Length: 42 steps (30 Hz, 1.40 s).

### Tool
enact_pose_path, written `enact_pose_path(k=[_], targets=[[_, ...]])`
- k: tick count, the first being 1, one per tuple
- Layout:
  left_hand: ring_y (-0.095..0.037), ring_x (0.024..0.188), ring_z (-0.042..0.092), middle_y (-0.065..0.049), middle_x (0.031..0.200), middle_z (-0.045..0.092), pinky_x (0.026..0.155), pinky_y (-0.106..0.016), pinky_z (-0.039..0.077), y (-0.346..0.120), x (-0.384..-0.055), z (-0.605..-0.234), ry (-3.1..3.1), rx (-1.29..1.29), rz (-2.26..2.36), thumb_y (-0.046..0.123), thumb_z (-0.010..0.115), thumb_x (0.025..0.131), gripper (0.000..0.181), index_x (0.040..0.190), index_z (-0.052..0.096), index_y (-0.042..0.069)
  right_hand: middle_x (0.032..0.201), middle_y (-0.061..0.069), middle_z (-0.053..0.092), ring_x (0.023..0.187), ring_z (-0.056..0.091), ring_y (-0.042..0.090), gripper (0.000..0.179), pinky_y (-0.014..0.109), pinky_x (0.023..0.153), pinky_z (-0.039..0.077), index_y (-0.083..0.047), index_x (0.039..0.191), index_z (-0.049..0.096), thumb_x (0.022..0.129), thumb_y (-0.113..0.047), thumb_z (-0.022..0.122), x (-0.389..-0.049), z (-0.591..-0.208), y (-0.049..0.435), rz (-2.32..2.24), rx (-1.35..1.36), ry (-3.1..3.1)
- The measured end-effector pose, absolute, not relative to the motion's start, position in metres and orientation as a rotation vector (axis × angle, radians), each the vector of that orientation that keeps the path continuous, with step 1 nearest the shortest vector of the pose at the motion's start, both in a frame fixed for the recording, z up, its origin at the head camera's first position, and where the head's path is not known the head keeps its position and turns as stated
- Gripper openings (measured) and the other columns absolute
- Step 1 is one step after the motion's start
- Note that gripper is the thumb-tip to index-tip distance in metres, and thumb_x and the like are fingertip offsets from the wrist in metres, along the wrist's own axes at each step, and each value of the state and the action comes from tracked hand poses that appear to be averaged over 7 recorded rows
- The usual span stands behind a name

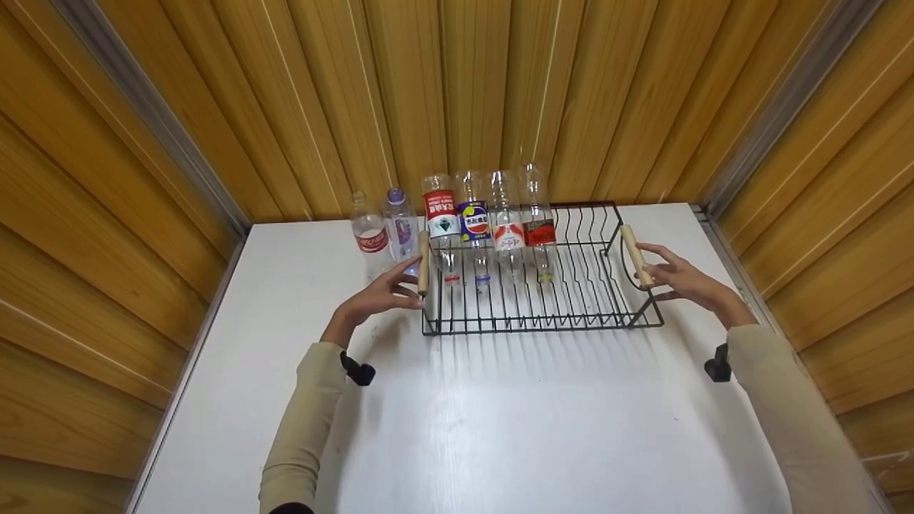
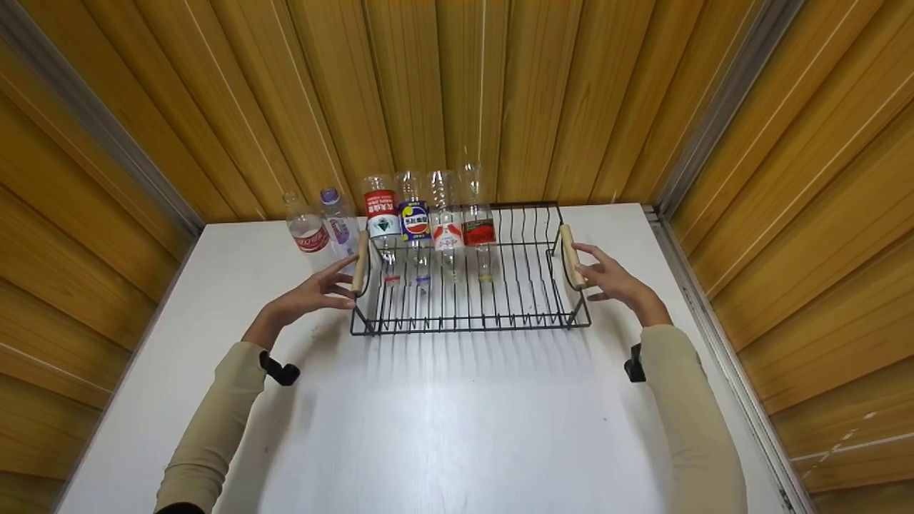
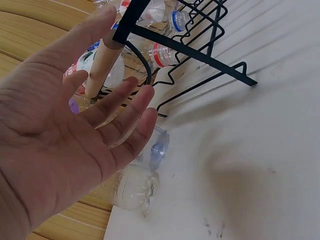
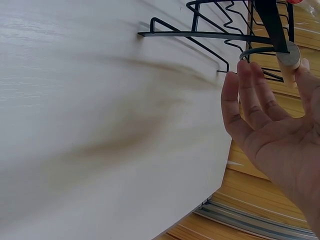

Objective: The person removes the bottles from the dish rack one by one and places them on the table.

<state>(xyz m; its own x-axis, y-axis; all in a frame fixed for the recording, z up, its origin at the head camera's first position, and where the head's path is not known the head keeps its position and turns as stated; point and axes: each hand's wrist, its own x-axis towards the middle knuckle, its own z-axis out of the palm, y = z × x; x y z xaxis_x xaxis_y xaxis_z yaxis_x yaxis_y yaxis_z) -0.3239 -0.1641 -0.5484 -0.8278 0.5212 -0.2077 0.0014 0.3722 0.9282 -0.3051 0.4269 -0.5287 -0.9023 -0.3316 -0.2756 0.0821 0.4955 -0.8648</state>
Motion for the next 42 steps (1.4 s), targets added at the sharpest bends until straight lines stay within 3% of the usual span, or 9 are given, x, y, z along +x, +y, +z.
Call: enact_pose_path(k=[9, 18, 23, 30, 37, 39, 42], targets=[[-0.037, 0.130, 0.057, -0.017, 0.159, 0.036, 0.114, -0.056, 0.042, -0.156, -0.320, -0.556, 2.122, 0.470, 1.502, 0.023, 0.083, 0.086, 0.107, 0.163, 0.012, 0.042, 0.149, 0.038, 0.040, 0.123, 0.058, 0.039, 0.067, 0.064, 0.103, 0.049, -0.013, 0.163, 0.012, 0.110, -0.033, 0.046, -0.308, -0.515, 0.425, -1.230, -0.268, 2.438], [-0.038, 0.132, 0.056, -0.020, 0.155, 0.039, 0.114, -0.055, 0.043, -0.155, -0.320, -0.555, 2.059, 0.389, 1.541, 0.015, 0.080, 0.088, 0.106, 0.162, 0.011, 0.047, 0.141, 0.035, 0.051, 0.116, 0.062, 0.029, 0.059, 0.054, 0.100, 0.055, 0.001, 0.156, 0.032, 0.108, -0.026, 0.052, -0.323, -0.496, 0.422, -1.077, -0.292, 2.591], [-0.038, 0.132, 0.056, -0.020, 0.156, 0.038, 0.110, -0.051, 0.048, -0.155, -0.320, -0.555, 2.052, 0.356, 1.541, 0.012, 0.078, 0.088, 0.105, 0.161, 0.011, 0.048, 0.143, 0.034, 0.051, 0.122, 0.059, 0.034, 0.053, 0.042, 0.098, 0.057, 0.004, 0.154, 0.037, 0.109, -0.022, 0.049, -0.337, -0.483, 0.410, -1.065, -0.310, 2.667], [-0.038, 0.132, 0.056, -0.020, 0.158, 0.035, 0.104, -0.047, 0.052, -0.154, -0.318, -0.556, 2.036, 0.347, 1.547, 0.009, 0.076, 0.090, 0.104, 0.162, 0.010, 0.047, 0.145, 0.034, 0.048, 0.129, 0.053, 0.048, 0.054, 0.058, 0.106, 0.049, 0.003, 0.155, 0.035, 0.109, -0.023, 0.049, -0.348, -0.469, 0.376, -1.103, -0.354, 2.625], [-0.039, 0.132, 0.057, -0.021, 0.161, 0.030, 0.107, -0.056, 0.050, -0.155, -0.319, -0.553, 2.019, 0.360, 1.553, 0.008, 0.077, 0.090, 0.107, 0.161, 0.008, 0.049, 0.141, 0.031, 0.052, 0.123, 0.059, 0.039, 0.054, 0.028, 0.087, 0.057, -0.001, 0.154, 0.038, 0.108, -0.025, 0.052, -0.365, -0.474, 0.341, -1.146, -0.416, 2.549], [-0.039, 0.131, 0.057, -0.021, 0.161, 0.029, 0.107, -0.058, 0.049, -0.155, -0.319, -0.554, 2.012, 0.357, 1.561, 0.008, 0.077, 0.090, 0.107, 0.161, 0.008, 0.049, 0.141, 0.031, 0.052, 0.124, 0.058, 0.041, 0.055, 0.030, 0.088, 0.058, -0.001, 0.154, 0.038, 0.108, -0.025, 0.053, -0.369, -0.478, 0.331, -1.162, -0.426, 2.524], [-0.038, 0.129, 0.059, -0.022, 0.161, 0.029, 0.106, -0.057, 0.050, -0.155, -0.319, -0.558, 2.008, 0.365, 1.559, 0.009, 0.077, 0.090, 0.107, 0.161, 0.007, 0.049, 0.141, 0.033, 0.052, 0.128, 0.055, 0.046, 0.056, 0.042, 0.095, 0.057, 0.000, 0.155, 0.036, 0.108, -0.024, 0.053, -0.374, -0.486, 0.318, -1.175, -0.446, 2.499]])
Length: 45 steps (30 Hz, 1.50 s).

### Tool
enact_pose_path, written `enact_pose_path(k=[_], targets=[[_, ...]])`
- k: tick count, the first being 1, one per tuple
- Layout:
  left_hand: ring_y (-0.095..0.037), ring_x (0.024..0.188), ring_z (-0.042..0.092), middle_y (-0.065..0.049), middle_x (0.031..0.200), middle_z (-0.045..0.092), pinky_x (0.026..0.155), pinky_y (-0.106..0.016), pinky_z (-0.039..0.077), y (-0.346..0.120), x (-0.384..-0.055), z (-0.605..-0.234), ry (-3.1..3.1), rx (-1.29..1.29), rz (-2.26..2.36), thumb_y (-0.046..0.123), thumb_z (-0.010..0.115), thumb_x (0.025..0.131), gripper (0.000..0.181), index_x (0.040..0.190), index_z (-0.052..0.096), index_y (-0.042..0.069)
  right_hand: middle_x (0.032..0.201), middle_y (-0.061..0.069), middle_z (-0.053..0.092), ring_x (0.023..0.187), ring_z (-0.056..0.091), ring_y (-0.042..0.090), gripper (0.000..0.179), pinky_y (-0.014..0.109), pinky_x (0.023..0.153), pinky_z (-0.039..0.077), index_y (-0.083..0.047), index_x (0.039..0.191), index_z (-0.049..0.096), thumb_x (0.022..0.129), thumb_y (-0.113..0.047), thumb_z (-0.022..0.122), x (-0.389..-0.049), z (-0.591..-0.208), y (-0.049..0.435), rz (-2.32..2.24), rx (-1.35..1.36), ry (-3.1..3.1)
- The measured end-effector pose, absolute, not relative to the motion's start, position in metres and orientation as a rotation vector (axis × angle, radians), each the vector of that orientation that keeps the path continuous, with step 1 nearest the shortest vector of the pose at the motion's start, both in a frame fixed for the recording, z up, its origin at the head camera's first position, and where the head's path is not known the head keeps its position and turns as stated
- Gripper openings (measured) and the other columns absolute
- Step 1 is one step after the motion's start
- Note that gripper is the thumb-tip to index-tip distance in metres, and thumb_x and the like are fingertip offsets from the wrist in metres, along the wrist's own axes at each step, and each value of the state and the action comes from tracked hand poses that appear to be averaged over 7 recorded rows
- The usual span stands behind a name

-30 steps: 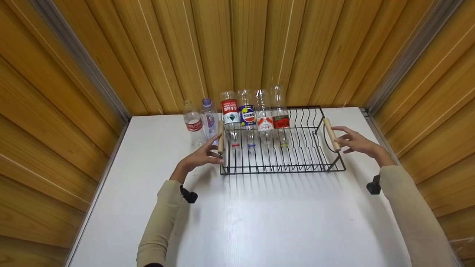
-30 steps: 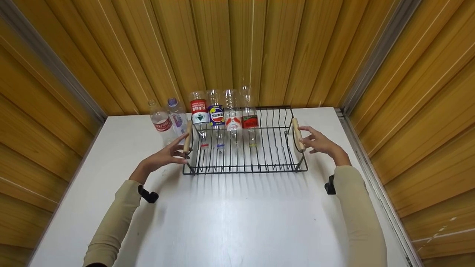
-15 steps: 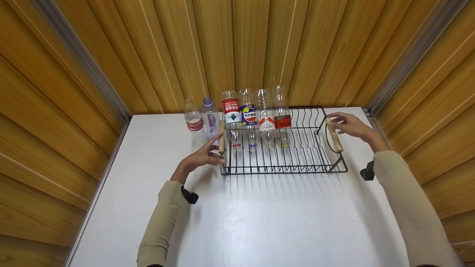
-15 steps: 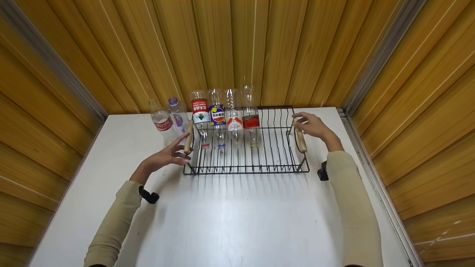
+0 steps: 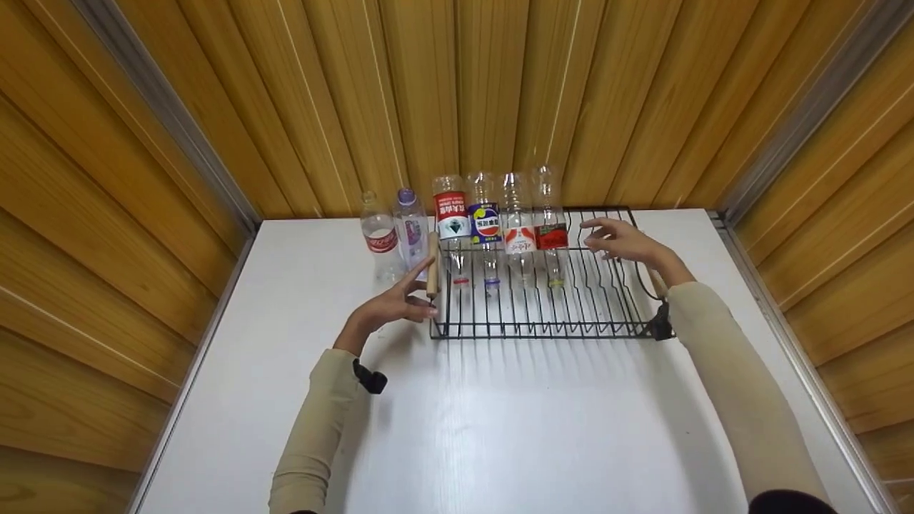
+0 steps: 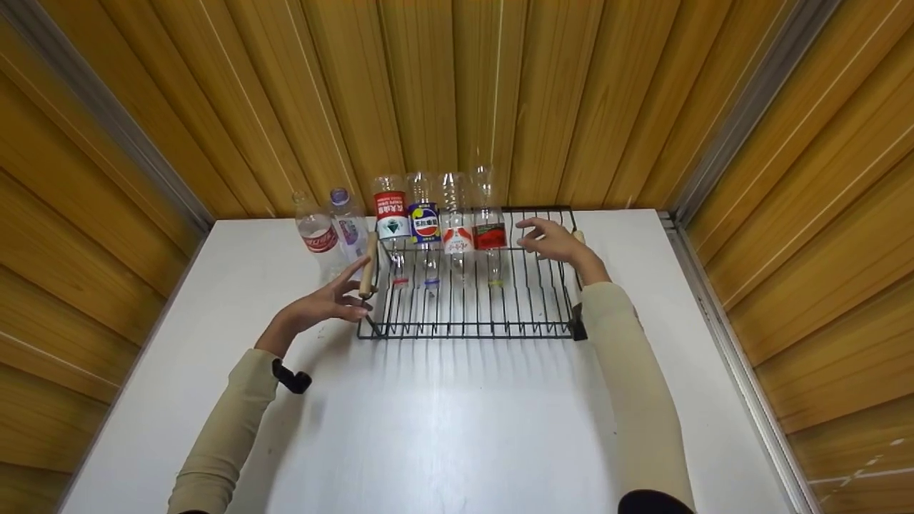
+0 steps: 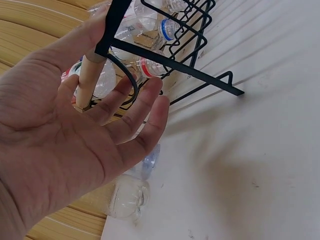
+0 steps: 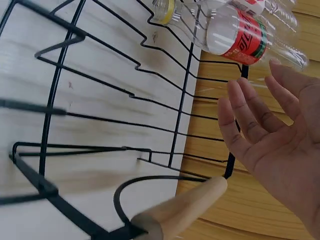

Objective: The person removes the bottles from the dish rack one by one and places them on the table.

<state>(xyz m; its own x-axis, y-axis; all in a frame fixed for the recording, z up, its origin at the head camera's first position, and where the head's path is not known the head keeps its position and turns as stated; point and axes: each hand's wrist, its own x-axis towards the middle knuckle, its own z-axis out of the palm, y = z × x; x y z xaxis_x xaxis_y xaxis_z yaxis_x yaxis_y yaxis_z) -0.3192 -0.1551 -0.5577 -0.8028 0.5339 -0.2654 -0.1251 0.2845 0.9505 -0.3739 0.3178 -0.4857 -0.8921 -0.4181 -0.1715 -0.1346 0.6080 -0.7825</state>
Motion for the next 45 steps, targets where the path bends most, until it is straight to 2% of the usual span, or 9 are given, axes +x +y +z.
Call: enact_pose_path(k=[6, 9, 15, 24, 27, 34, 37, 42, 45], targets=[[-0.038, 0.129, 0.059, -0.022, 0.160, 0.029, 0.106, -0.059, 0.049, -0.153, -0.316, -0.564, 1.987, 0.389, 1.552, 0.009, 0.077, 0.090, 0.107, 0.162, 0.006, 0.047, 0.151, 0.038, 0.035, 0.136, 0.044, 0.051, 0.078, 0.062, 0.114, 0.040, -0.001, 0.162, 0.007, 0.106, -0.021, 0.056, -0.375, -0.505, 0.295, -1.250, -0.347, 2.388], [-0.037, 0.129, 0.059, -0.022, 0.159, 0.029, 0.107, -0.062, 0.048, -0.152, -0.315, -0.567, 1.971, 0.389, 1.558, 0.009, 0.076, 0.090, 0.108, 0.162, 0.006, 0.047, 0.156, 0.039, 0.025, 0.141, 0.037, 0.053, 0.091, 0.064, 0.119, 0.032, -0.005, 0.162, -0.008, 0.104, -0.022, 0.059, -0.375, -0.512, 0.283, -1.302, -0.274, 2.326], [-0.036, 0.128, 0.061, -0.022, 0.159, 0.029, 0.107, -0.064, 0.047, -0.149, -0.314, -0.569, 1.951, 0.399, 1.564, 0.011, 0.078, 0.090, 0.109, 0.162, 0.005, 0.047, 0.163, 0.038, 0.012, 0.148, 0.024, 0.056, 0.100, 0.063, 0.119, 0.033, -0.007, 0.160, -0.020, 0.103, -0.025, 0.060, -0.377, -0.517, 0.270, -1.294, -0.209, 2.307], [-0.037, 0.128, 0.060, -0.024, 0.159, 0.028, 0.103, -0.055, 0.053, -0.149, -0.315, -0.569, 1.959, 0.428, 1.571, 0.011, 0.077, 0.091, 0.108, 0.163, 0.004, 0.045, 0.162, 0.038, 0.014, 0.147, 0.028, 0.054, 0.096, 0.064, 0.119, 0.032, -0.004, 0.158, -0.019, 0.103, -0.019, 0.058, -0.378, -0.516, 0.268, -1.421, -0.178, 2.186], [-0.035, 0.127, 0.060, -0.022, 0.159, 0.030, 0.102, -0.055, 0.054, -0.151, -0.315, -0.567, 1.968, 0.403, 1.576, 0.010, 0.077, 0.090, 0.108, 0.162, 0.006, 0.047, 0.159, 0.039, 0.020, 0.143, 0.036, 0.052, 0.096, 0.062, 0.119, 0.034, -0.005, 0.159, -0.017, 0.103, -0.019, 0.060, -0.379, -0.514, 0.266, -1.436, -0.172, 2.193], [-0.034, 0.125, 0.061, -0.022, 0.159, 0.030, 0.103, -0.057, 0.052, -0.155, -0.318, -0.564, 1.968, 0.416, 1.596, 0.013, 0.079, 0.089, 0.109, 0.162, 0.005, 0.046, 0.142, 0.028, 0.044, 0.114, 0.055, 0.027, 0.093, 0.048, 0.110, 0.048, -0.007, 0.161, -0.007, 0.102, -0.024, 0.062, -0.382, -0.506, 0.267, -1.416, -0.146, 2.271], [-0.034, 0.125, 0.061, -0.023, 0.160, 0.030, 0.103, -0.058, 0.052, -0.156, -0.319, -0.563, 1.963, 0.420, 1.607, 0.013, 0.079, 0.089, 0.109, 0.162, 0.006, 0.047, 0.140, 0.027, 0.045, 0.116, 0.056, 0.029, 0.093, 0.046, 0.109, 0.051, -0.006, 0.161, -0.005, 0.102, -0.026, 0.063, -0.380, -0.500, 0.270, -1.425, -0.134, 2.296], [-0.035, 0.126, 0.060, -0.023, 0.160, 0.028, 0.105, -0.062, 0.049, -0.158, -0.320, -0.563, 1.956, 0.425, 1.605, 0.013, 0.079, 0.089, 0.109, 0.162, 0.005, 0.048, 0.146, 0.034, 0.040, 0.130, 0.049, 0.044, 0.095, 0.054, 0.111, 0.048, -0.007, 0.162, -0.006, 0.101, -0.028, 0.064, -0.374, -0.492, 0.279, -1.440, -0.137, 2.333], [-0.036, 0.126, 0.061, -0.023, 0.161, 0.027, 0.106, -0.064, 0.047, -0.158, -0.320, -0.563, 1.953, 0.421, 1.606, 0.013, 0.079, 0.090, 0.109, 0.162, 0.006, 0.048, 0.147, 0.035, 0.040, 0.133, 0.048, 0.046, 0.093, 0.056, 0.110, 0.048, -0.008, 0.162, -0.004, 0.102, -0.031, 0.063, -0.370, -0.488, 0.285, -1.446, -0.152, 2.370]])
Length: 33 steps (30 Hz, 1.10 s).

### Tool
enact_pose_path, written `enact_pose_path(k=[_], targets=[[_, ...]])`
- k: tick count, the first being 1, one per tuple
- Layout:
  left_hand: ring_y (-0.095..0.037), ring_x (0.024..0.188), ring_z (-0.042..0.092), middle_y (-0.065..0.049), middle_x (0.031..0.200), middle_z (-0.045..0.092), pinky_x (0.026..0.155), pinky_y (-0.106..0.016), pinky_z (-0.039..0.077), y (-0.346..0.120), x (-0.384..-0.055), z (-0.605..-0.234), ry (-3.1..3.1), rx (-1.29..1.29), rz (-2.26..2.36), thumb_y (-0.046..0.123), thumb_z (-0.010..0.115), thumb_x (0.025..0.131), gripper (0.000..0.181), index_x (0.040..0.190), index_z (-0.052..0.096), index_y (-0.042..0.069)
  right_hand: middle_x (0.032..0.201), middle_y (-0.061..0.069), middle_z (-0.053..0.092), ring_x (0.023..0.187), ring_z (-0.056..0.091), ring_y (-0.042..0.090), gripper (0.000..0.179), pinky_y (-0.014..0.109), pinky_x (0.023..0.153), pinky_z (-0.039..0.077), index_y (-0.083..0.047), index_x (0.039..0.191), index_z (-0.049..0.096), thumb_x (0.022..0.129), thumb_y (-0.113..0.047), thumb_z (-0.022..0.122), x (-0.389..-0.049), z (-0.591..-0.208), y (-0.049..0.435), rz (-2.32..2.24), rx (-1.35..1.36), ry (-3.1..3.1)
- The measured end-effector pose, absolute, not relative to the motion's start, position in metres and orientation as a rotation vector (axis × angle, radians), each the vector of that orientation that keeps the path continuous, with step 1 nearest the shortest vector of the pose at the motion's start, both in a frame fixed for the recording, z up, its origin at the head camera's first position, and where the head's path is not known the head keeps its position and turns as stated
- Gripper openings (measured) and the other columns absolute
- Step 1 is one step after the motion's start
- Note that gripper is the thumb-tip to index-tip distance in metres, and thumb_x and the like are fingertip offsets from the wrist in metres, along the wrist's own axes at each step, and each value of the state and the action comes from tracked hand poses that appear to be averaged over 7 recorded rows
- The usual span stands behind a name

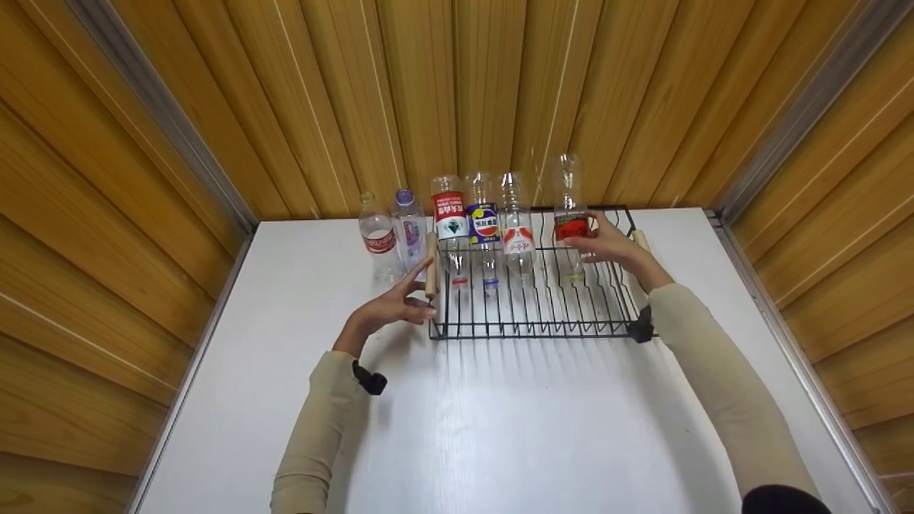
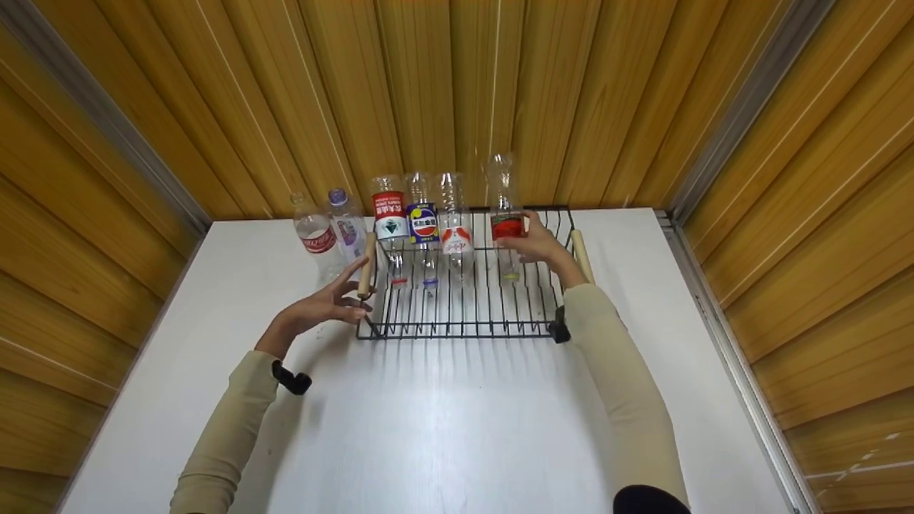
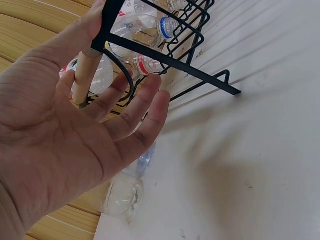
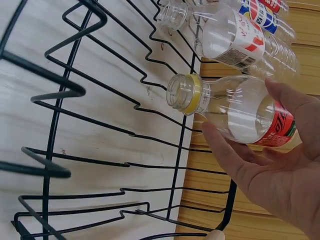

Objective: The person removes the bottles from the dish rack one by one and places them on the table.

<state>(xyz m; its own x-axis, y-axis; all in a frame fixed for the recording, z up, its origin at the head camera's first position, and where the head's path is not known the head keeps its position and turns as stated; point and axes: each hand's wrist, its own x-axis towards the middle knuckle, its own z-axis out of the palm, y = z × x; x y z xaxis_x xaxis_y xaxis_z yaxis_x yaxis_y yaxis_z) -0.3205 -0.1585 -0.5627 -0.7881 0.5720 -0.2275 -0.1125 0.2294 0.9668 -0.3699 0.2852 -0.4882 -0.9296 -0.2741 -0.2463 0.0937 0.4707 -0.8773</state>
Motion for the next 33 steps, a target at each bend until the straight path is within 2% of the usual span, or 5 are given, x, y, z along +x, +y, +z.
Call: enact_pose_path(k=[4, 13, 16, 23, 33], targets=[[-0.036, 0.126, 0.060, -0.023, 0.162, 0.025, 0.106, -0.064, 0.047, -0.158, -0.321, -0.563, 1.954, 0.408, 1.601, 0.011, 0.077, 0.090, 0.107, 0.161, 0.006, 0.050, 0.149, 0.035, 0.040, 0.133, 0.050, 0.045, 0.091, 0.051, 0.109, 0.050, -0.008, 0.162, -0.003, 0.102, -0.030, 0.061, -0.358, -0.478, 0.291, -1.497, -0.124, 2.355], [-0.035, 0.127, 0.060, -0.021, 0.162, 0.025, 0.108, -0.063, 0.046, -0.157, -0.322, -0.560, 1.942, 0.393, 1.590, 0.014, 0.078, 0.091, 0.108, 0.162, 0.004, 0.047, 0.152, 0.029, 0.042, 0.097, 0.065, 0.003, 0.085, 0.031, 0.094, 0.059, -0.012, 0.160, 0.003, 0.103, -0.037, 0.060, -0.346, -0.484, 0.305, -1.664, -0.055, 2.321], [-0.036, 0.127, 0.060, -0.021, 0.162, 0.026, 0.108, -0.063, 0.046, -0.157, -0.322, -0.561, 1.936, 0.390, 1.599, 0.011, 0.076, 0.092, 0.107, 0.162, 0.004, 0.047, 0.146, 0.021, 0.050, 0.096, 0.066, 0.002, 0.077, 0.025, 0.087, 0.060, -0.011, 0.157, 0.012, 0.103, -0.038, 0.059, -0.344, -0.482, 0.305, -1.707, -0.039, 2.352], [-0.038, 0.130, 0.057, -0.020, 0.161, 0.026, 0.107, -0.061, 0.048, -0.159, -0.319, -0.563, 1.942, 0.366, 1.598, 0.012, 0.077, 0.091, 0.107, 0.161, 0.005, 0.050, 0.108, -0.019, 0.068, 0.103, 0.066, 0.009, 0.050, 0.025, 0.083, 0.056, -0.023, 0.140, 0.040, 0.100, -0.043, 0.063, -0.339, -0.473, 0.299, -1.868, 0.014, 2.316], [-0.037, 0.129, 0.057, -0.020, 0.160, 0.030, 0.107, -0.062, 0.047, -0.158, -0.321, -0.563, 1.938, 0.385, 1.610, 0.007, 0.074, 0.092, 0.106, 0.161, 0.006, 0.049, 0.110, -0.015, 0.073, 0.112, 0.064, 0.013, 0.034, 0.029, 0.089, 0.058, -0.024, 0.127, 0.058, 0.098, -0.035, 0.070, -0.328, -0.468, 0.292, -1.900, -0.123, 2.254]])
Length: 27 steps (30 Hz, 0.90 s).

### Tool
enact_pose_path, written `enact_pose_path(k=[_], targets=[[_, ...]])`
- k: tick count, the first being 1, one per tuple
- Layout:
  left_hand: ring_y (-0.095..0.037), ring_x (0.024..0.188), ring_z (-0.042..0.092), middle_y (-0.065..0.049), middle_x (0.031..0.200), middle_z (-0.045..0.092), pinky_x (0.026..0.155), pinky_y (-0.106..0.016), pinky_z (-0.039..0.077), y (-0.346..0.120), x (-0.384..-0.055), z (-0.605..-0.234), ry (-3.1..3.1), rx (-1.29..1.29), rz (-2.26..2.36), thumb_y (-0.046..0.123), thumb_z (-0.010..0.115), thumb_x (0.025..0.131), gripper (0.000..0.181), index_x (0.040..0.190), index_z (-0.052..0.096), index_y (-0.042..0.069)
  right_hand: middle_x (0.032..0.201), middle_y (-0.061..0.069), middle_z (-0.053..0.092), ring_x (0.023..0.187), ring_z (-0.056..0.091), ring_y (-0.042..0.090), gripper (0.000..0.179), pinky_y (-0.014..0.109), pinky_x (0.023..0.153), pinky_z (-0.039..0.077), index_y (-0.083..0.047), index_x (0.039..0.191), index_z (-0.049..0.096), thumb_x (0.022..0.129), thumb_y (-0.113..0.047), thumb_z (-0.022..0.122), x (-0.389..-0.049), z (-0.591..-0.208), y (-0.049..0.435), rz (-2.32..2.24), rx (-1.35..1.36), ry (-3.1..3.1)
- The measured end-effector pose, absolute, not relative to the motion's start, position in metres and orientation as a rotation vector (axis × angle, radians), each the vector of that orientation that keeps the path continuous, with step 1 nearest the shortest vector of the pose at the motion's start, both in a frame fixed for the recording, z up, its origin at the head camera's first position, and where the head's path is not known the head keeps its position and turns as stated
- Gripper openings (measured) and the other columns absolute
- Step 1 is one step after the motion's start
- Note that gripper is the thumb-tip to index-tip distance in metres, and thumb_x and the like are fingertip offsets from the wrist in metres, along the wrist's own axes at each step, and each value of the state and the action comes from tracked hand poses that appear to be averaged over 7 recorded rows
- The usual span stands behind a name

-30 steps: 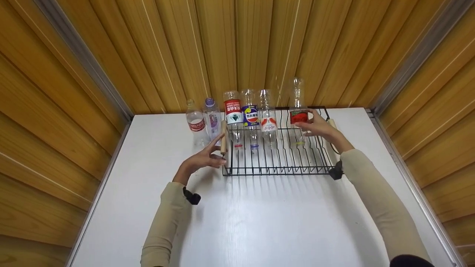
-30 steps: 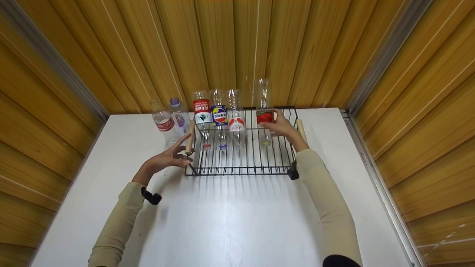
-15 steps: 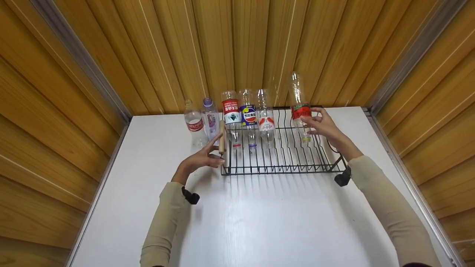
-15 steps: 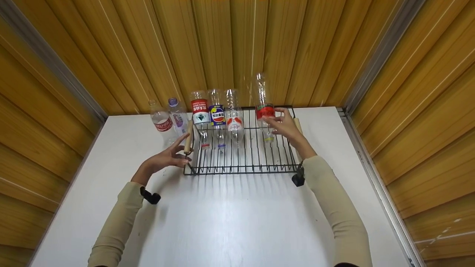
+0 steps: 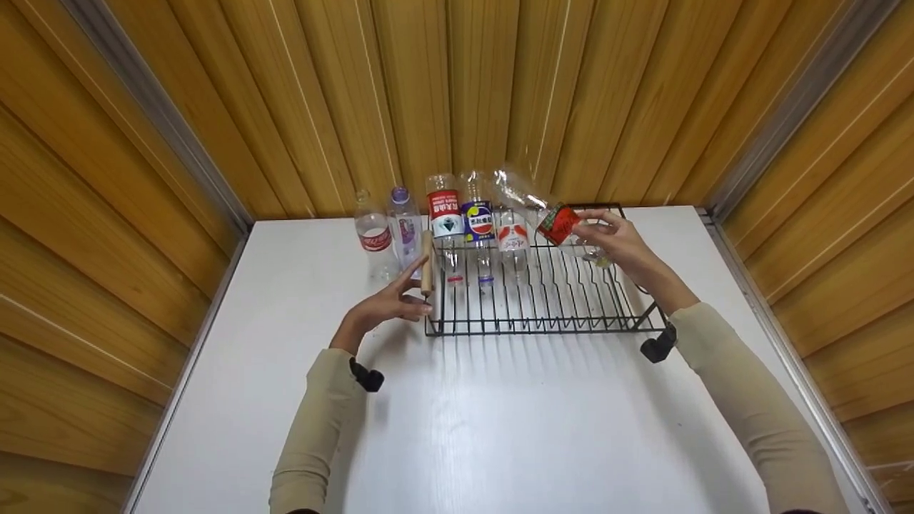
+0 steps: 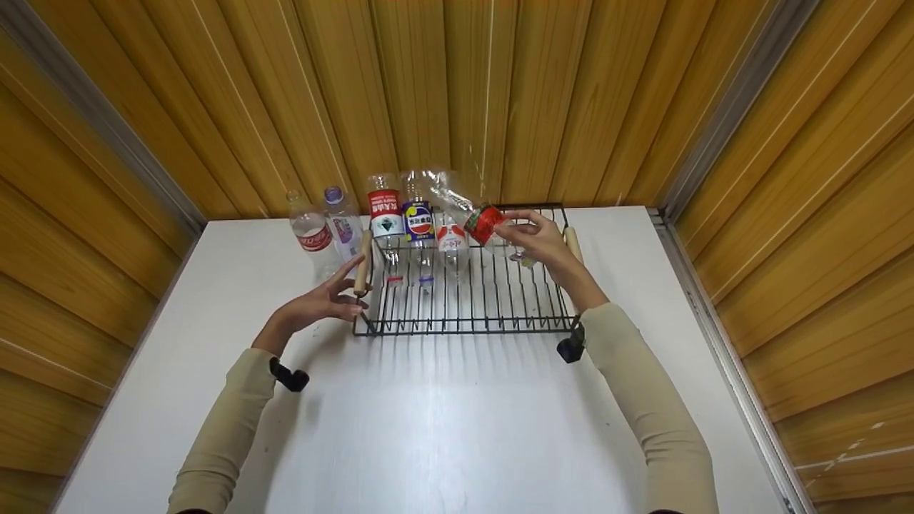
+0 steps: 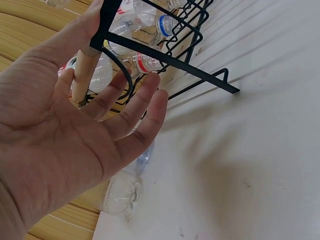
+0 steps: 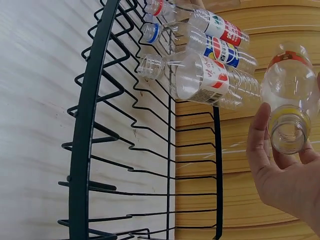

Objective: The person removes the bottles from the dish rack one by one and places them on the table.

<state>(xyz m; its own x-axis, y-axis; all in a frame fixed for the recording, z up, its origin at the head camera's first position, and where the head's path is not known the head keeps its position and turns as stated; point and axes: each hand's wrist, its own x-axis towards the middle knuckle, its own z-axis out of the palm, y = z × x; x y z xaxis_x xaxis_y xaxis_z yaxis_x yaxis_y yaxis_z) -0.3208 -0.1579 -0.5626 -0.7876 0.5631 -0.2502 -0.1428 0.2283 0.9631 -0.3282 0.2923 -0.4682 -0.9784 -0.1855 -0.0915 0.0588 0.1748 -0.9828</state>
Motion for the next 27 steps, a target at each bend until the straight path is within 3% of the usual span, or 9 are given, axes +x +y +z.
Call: enact_pose_path(k=[8, 15, 23, 27], targets=[[-0.038, 0.130, 0.057, -0.021, 0.160, 0.032, 0.106, -0.057, 0.050, -0.155, -0.318, -0.556, 1.989, 0.388, 1.578, 0.005, 0.072, 0.093, 0.103, 0.162, 0.007, 0.047, 0.109, -0.008, 0.076, 0.106, 0.069, 0.013, 0.037, 0.031, 0.078, 0.062, -0.017, 0.125, 0.063, 0.092, -0.029, 0.078, -0.323, -0.469, 0.292, -1.852, -0.215, 2.246], [-0.039, 0.130, 0.057, -0.020, 0.155, 0.041, 0.112, -0.054, 0.045, -0.159, -0.316, -0.549, 2.132, 0.469, 1.503, 0.015, 0.079, 0.089, 0.103, 0.164, 0.013, 0.039, 0.112, -0.009, 0.074, 0.100, 0.072, 0.013, 0.037, 0.038, 0.079, 0.063, -0.015, 0.124, 0.062, 0.092, -0.024, 0.078, -0.319, -0.468, 0.290, -1.758, -0.276, 2.275], [-0.041, 0.147, 0.036, -0.016, 0.159, 0.040, 0.116, -0.061, 0.039, -0.168, -0.318, -0.527, 2.328, 0.375, 1.515, 0.026, 0.083, 0.086, 0.094, 0.162, 0.028, 0.030, 0.114, -0.005, 0.073, 0.101, 0.071, 0.014, 0.041, 0.040, 0.081, 0.063, -0.007, 0.127, 0.059, 0.093, -0.021, 0.076, -0.315, -0.466, 0.289, -1.695, -0.309, 2.279], [-0.042, 0.145, 0.040, -0.017, 0.157, 0.044, 0.114, -0.059, 0.042, -0.164, -0.316, -0.512, 2.322, 0.439, 1.605, 0.022, 0.081, 0.089, 0.083, 0.160, 0.037, 0.024, 0.117, -0.003, 0.072, 0.104, 0.071, 0.016, 0.045, 0.038, 0.081, 0.063, -0.007, 0.130, 0.058, 0.092, -0.023, 0.077, -0.311, -0.465, 0.287, -1.660, -0.326, 2.280]])
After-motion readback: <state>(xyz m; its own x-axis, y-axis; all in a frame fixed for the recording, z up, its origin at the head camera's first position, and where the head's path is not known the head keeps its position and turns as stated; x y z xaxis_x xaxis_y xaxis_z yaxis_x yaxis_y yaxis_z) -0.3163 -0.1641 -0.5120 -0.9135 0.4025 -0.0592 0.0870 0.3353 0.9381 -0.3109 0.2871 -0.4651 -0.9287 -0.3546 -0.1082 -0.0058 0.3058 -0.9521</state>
